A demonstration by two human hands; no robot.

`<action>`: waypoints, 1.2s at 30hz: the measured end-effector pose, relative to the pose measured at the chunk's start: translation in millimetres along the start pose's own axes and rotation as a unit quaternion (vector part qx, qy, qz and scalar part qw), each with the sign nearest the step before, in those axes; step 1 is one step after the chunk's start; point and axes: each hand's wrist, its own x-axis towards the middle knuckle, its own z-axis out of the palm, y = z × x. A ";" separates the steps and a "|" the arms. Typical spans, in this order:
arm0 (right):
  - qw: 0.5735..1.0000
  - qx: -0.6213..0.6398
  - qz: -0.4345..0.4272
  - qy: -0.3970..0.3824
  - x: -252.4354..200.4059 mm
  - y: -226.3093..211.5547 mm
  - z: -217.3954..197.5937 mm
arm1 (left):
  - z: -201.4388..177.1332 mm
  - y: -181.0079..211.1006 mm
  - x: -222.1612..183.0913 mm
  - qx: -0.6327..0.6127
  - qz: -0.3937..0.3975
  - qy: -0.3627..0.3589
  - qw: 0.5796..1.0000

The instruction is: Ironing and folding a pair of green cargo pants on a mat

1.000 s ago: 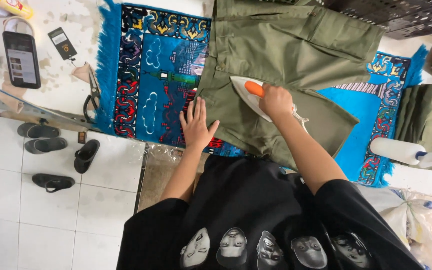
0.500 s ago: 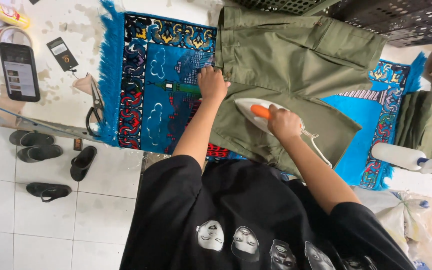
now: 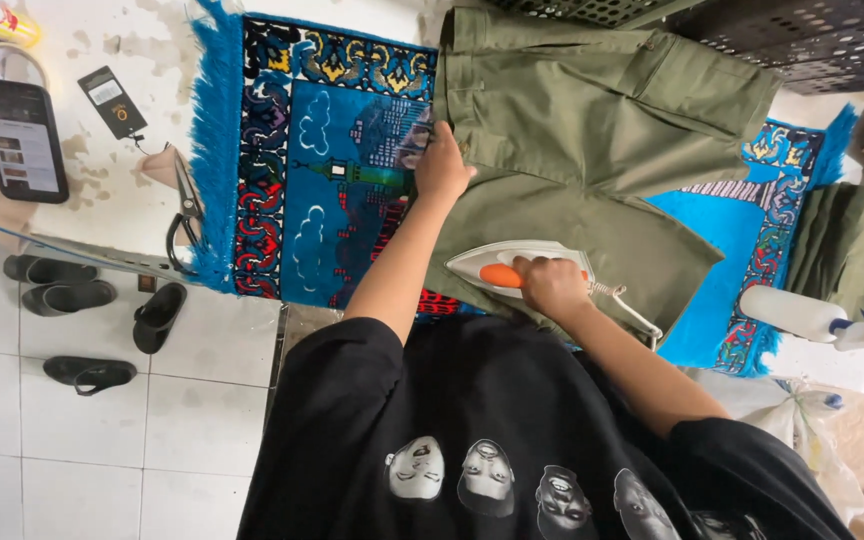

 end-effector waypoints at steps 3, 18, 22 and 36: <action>0.999 -0.017 0.017 0.037 9.2 12.9 -3.4 | -37.1 21.3 -25.0 -0.005 0.023 0.053 0.998; 0.998 0.036 -0.008 -0.052 1.7 -7.5 -8.1 | 27.4 -38.2 4.7 0.054 0.131 0.242 0.960; 0.998 0.014 -0.058 -0.013 -18.3 5.7 -8.7 | 10.6 -51.4 -67.8 0.124 0.122 0.263 0.949; 0.954 0.200 0.163 -0.150 31.0 -18.4 -32.2 | 42.3 -145.1 -128.6 -0.012 0.020 0.250 0.968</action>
